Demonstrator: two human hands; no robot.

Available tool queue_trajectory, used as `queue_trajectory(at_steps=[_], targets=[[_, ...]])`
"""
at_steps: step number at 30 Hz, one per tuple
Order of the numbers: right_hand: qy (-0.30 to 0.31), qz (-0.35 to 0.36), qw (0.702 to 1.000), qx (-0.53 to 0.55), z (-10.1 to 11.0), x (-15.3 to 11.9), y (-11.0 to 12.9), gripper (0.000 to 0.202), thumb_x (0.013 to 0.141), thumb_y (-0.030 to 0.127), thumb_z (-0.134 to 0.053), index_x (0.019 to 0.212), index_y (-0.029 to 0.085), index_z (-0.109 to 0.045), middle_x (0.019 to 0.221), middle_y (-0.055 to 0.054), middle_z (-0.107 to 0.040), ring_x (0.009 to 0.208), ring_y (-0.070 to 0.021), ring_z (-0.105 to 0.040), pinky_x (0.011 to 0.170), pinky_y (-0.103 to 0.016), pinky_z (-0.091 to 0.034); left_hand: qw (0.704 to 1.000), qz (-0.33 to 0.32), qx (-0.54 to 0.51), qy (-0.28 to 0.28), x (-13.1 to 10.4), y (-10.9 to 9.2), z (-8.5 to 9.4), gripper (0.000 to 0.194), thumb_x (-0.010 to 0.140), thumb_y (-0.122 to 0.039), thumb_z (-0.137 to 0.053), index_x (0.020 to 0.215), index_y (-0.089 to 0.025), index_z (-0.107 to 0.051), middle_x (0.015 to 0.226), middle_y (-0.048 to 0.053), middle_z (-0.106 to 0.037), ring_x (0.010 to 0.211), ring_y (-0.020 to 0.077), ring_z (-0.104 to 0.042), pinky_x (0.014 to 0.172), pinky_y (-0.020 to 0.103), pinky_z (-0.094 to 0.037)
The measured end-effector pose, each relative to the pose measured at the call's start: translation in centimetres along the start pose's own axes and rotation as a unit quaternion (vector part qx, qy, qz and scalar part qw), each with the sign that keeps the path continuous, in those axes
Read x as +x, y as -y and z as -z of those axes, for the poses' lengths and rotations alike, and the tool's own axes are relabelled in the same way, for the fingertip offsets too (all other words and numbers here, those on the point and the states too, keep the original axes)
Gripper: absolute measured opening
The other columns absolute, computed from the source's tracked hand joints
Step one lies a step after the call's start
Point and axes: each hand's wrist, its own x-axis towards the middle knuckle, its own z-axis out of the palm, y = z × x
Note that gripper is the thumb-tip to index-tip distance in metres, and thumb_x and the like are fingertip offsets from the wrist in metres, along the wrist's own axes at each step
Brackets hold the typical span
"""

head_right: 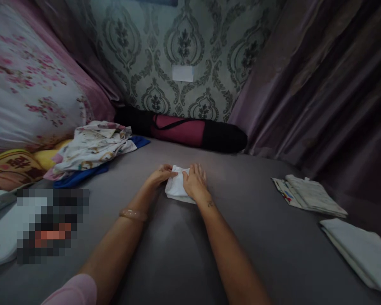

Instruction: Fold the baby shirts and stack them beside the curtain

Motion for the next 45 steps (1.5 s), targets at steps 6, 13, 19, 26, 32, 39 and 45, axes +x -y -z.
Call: queue_trajectory(at_steps=[6, 13, 19, 26, 32, 39, 45], targets=[[0.024, -0.011, 0.998, -0.049, -3.1, -0.3, -0.4, 0.066, 0.095, 0.042, -0.028, 0.143, -0.003, -0.034, 0.15, -0.021, -0.033, 0.14, -0.0316, -0.024, 0.114, -0.043, -0.014, 0.996, 0.025, 0.046, -0.07, -0.5, -0.5, -0.1, 0.025, 0.063, -0.002, -0.073, 0.079, -0.011, -0.056, 0.057, -0.005, -0.053, 0.05, 0.0073, -0.05, 0.053, 0.018, -0.04], [0.059, -0.023, 0.996, -0.059, -2.1, 0.1, -0.5, 0.067, 0.095, 0.043, -0.028, 0.145, -0.002, -0.031, 0.151, -0.02, -0.032, 0.14, -0.0309, -0.023, 0.113, -0.043, -0.016, 0.989, 0.065, 0.088, -0.1, -0.6, -1.3, 0.6, 0.016, 0.082, -0.019, -0.064, 0.093, -0.011, -0.057, 0.064, 0.0, -0.059, 0.054, 0.0089, -0.056, 0.052, 0.017, -0.043], [0.051, 0.024, 0.997, -0.059, -0.6, 0.5, 2.2, 0.057, 0.097, 0.033, -0.026, 0.143, 0.001, -0.036, 0.15, -0.019, -0.033, 0.141, -0.03, -0.023, 0.114, -0.046, -0.011, 0.985, 0.084, 0.091, -0.123, -0.1, -1.5, 1.5, 0.013, 0.089, -0.022, -0.055, 0.094, -0.01, -0.056, 0.067, 0.002, -0.061, 0.049, 0.0063, -0.053, 0.048, 0.015, -0.041], [0.062, 0.071, 0.995, -0.044, -3.4, 0.0, 5.6, 0.064, 0.096, 0.041, -0.026, 0.146, 0.001, -0.03, 0.154, -0.017, -0.025, 0.143, -0.0271, -0.018, 0.115, -0.042, -0.011, 0.985, 0.083, 0.084, -0.123, -0.6, -1.4, 2.0, 0.01, 0.091, -0.022, -0.053, 0.089, -0.013, -0.055, 0.066, 0.0, -0.058, 0.05, 0.0056, -0.052, 0.05, 0.014, -0.042], [0.096, 0.058, 0.992, -0.065, -3.5, 0.3, 6.0, 0.064, 0.095, 0.038, -0.029, 0.147, 0.001, -0.027, 0.156, -0.015, -0.019, 0.144, -0.027, -0.014, 0.115, -0.043, -0.012, 0.983, 0.103, 0.088, -0.123, -0.3, -1.5, 2.3, 0.013, 0.093, -0.022, -0.049, 0.085, -0.014, -0.053, 0.062, -0.001, -0.054, 0.046, 0.0054, -0.049, 0.045, 0.014, -0.04], [0.1, 0.091, 0.99, -0.043, -3.6, -1.8, 7.9, 0.062, 0.096, 0.036, -0.025, 0.145, -0.002, -0.03, 0.154, -0.018, -0.025, 0.144, -0.0277, -0.014, 0.116, -0.043, -0.007, 0.981, 0.101, 0.098, -0.13, -0.4, -1.4, 2.7, 0.011, 0.093, -0.022, -0.047, 0.091, -0.015, -0.055, 0.065, 0.001, -0.059, 0.052, 0.0069, -0.055, 0.049, 0.013, -0.044], [0.079, 0.115, 0.99, 0.016, -3.8, -2.7, 7.5, 0.059, 0.096, 0.034, -0.026, 0.143, -0.001, -0.036, 0.151, -0.019, -0.032, 0.143, -0.0274, -0.02, 0.116, -0.043, -0.009, 0.977, 0.1, 0.137, -0.127, -0.6, -1.3, 2.8, 0.016, 0.092, -0.027, -0.05, 0.096, -0.013, -0.056, 0.068, 0.005, -0.063, 0.054, 0.009, -0.058, 0.054, 0.018, -0.047]])
